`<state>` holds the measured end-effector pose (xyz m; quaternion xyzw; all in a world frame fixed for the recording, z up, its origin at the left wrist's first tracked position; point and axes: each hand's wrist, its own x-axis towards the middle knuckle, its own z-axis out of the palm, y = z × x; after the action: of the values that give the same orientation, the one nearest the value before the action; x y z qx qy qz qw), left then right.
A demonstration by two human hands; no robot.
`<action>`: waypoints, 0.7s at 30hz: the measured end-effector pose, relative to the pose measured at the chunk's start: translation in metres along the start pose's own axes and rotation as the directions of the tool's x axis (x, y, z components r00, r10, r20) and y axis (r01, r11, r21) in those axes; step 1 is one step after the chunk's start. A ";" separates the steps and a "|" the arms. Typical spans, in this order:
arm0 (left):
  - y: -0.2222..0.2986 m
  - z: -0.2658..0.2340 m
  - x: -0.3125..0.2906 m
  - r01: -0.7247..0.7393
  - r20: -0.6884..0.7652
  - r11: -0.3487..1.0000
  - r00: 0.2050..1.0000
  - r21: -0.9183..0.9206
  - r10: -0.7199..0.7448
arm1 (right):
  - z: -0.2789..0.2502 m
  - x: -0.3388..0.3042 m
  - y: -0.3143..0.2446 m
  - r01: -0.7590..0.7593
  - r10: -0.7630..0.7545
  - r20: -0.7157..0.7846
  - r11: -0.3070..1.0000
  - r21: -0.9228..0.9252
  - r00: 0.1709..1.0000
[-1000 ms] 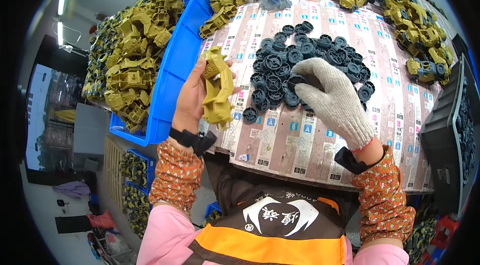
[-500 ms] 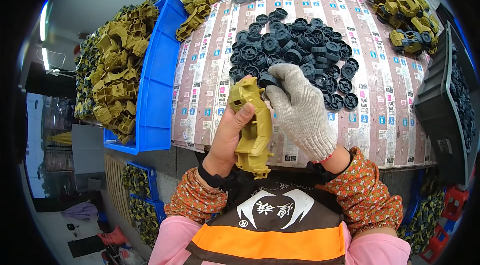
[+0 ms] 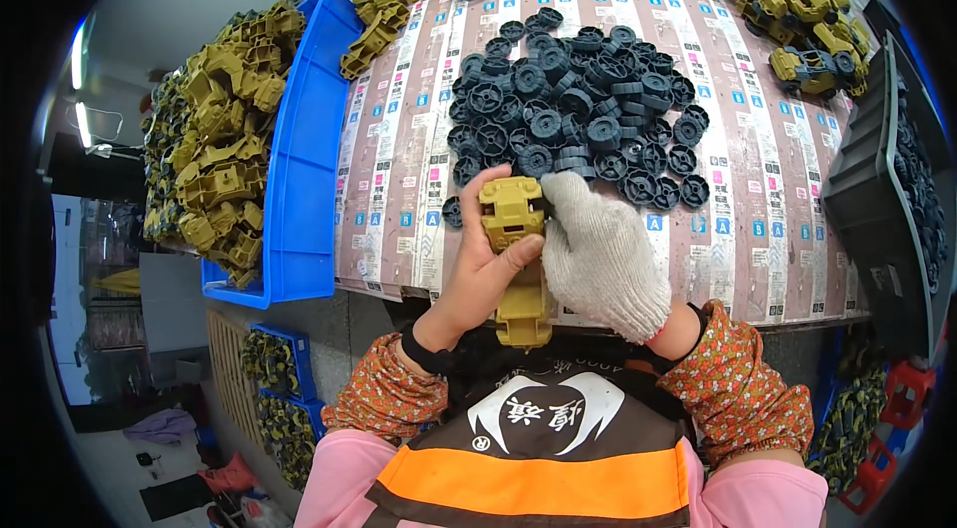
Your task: The person assembles yellow toy excavators by inserting black wheels into the chassis. They pick up a yellow body, attach wheels one by one, and place the completed toy into a blue bin. The process is repeated for multiple units.
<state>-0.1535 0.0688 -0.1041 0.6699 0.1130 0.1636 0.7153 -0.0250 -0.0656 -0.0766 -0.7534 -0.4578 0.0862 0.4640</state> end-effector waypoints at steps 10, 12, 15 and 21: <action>0.002 -0.001 -0.003 0.086 0.121 0.992 0.990 -0.096 -0.074 | -0.022 0.001 0.000 -0.130 0.119 0.111 0.987 0.093 0.987; 0.004 0.000 0.002 0.112 0.060 0.980 0.993 -0.164 -0.104 | -0.040 0.016 0.000 -0.107 0.097 0.159 0.993 0.052 0.983; 0.005 -0.005 0.008 0.182 -0.048 0.901 0.975 -0.393 -0.218 | -0.053 0.046 0.019 0.185 -0.210 -0.024 0.902 -0.390 0.977; 0.015 -0.020 0.009 0.156 -0.133 0.790 0.948 -0.593 -0.288 | -0.052 0.059 0.045 0.236 -0.234 0.092 0.716 -0.657 0.968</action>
<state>-0.1542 0.0911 -0.0904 0.3825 0.2138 0.1764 0.8814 0.0646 -0.0594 -0.0660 -0.8044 -0.5507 -0.1405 0.1731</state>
